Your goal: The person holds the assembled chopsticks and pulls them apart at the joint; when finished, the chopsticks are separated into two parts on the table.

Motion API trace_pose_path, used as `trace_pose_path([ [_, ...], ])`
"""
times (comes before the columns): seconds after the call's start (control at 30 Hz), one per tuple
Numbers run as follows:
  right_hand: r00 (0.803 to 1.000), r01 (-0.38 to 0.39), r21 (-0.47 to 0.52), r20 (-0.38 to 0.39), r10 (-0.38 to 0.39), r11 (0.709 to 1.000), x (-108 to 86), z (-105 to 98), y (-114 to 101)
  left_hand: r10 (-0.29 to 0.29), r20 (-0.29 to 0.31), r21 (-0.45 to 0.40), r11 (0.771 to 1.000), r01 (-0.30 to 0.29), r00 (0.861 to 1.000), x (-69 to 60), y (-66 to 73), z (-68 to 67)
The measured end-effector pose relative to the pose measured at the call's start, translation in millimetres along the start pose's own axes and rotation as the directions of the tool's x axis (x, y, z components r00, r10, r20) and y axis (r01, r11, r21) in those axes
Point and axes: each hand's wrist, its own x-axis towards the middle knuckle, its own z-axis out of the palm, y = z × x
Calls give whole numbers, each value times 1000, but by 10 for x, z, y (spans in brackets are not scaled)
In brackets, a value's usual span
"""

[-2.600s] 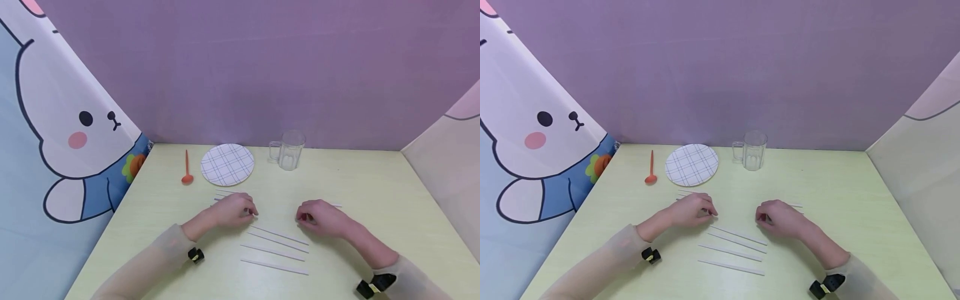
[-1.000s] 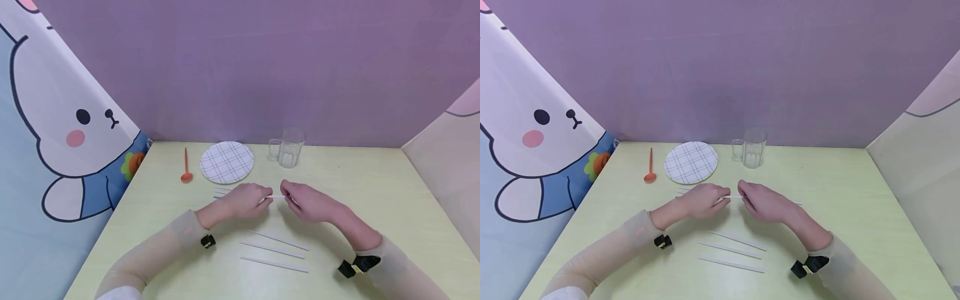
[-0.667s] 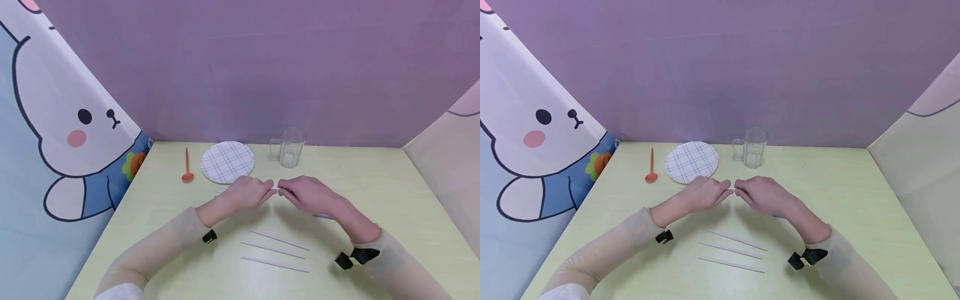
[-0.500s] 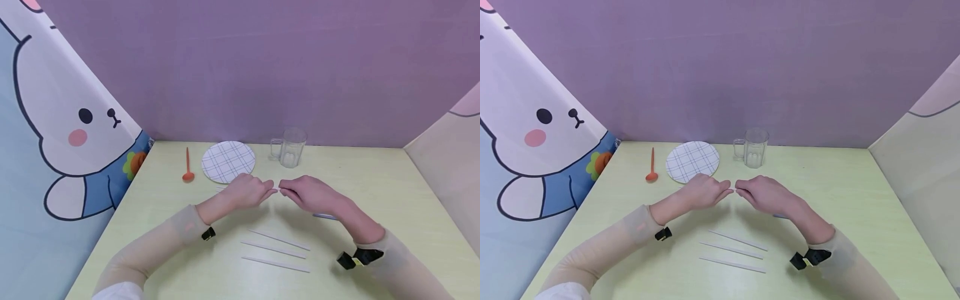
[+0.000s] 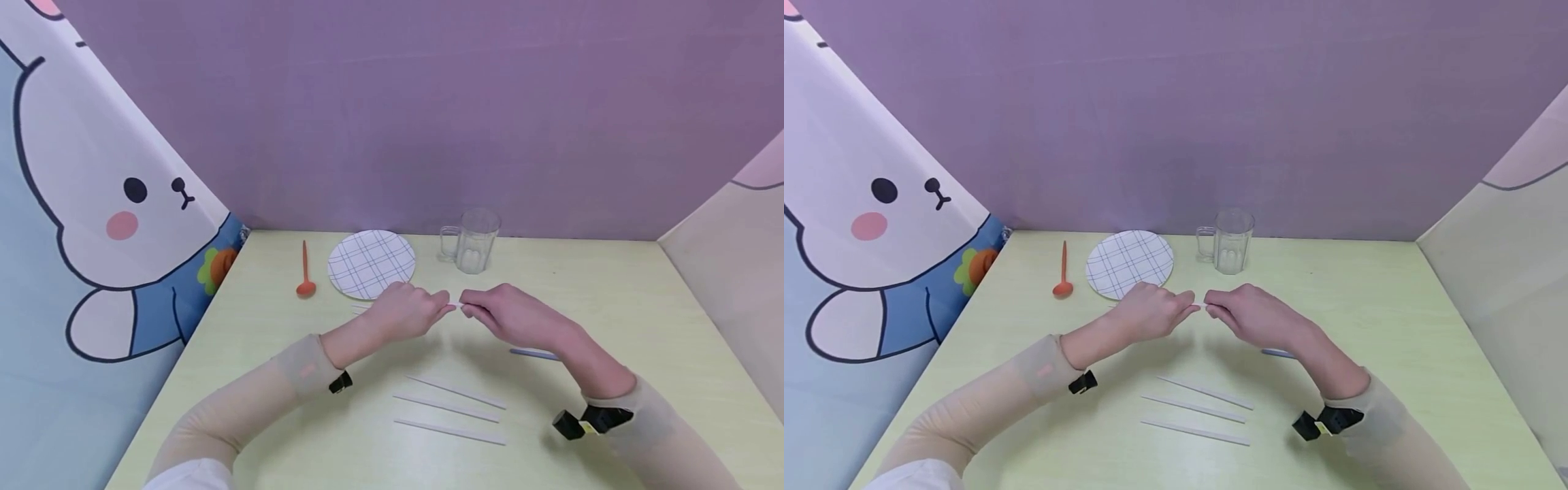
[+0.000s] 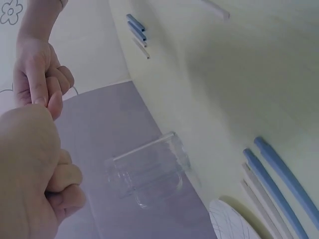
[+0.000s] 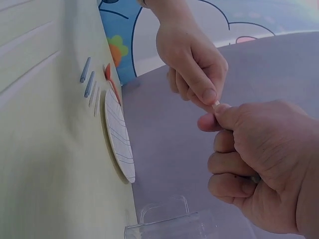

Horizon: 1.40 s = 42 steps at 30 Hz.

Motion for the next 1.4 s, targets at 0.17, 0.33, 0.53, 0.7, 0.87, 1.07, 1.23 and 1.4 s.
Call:
trace_pose_path([
  [0.17, 999, 43, -12, -13, -43, 999, -14, 8, 22, 17, 11, 14, 1000, -17, 1000, -10, 5, -12],
  [0.33, 997, 81, 1, -2, -81, 997, -37, -1, 57, 62, 30, 15, 998, -62, 998, -16, -2, -25],
  [0.53, 998, 58, 7, -26, -57, 998, -49, -1, 48, 22, 21, 23, 999, -23, 1000, 19, 20, -14],
  [0.7, 998, 39, 23, -56, -38, 999, -63, 10, 42, 6, 17, 26, 1000, -7, 1000, 50, 22, -14],
  [0.87, 998, 60, 67, -7, -60, 996, -66, 12, 78, 70, 22, 31, 997, -71, 997, 22, -16, -31],
  [1.07, 998, 59, 102, 14, -61, 993, -63, -8, 103, 76, 29, 14, 997, -76, 997, 18, -13, -41],
  [1.23, 999, 48, 59, -22, -46, 997, -30, -9, 60, 17, 29, 31, 999, -18, 999, 24, 1, -66],
  [1.4, 999, 50, 48, -19, -49, 998, -19, -21, 41, 21, 22, 37, 999, -22, 1000, 17, -8, -63],
])
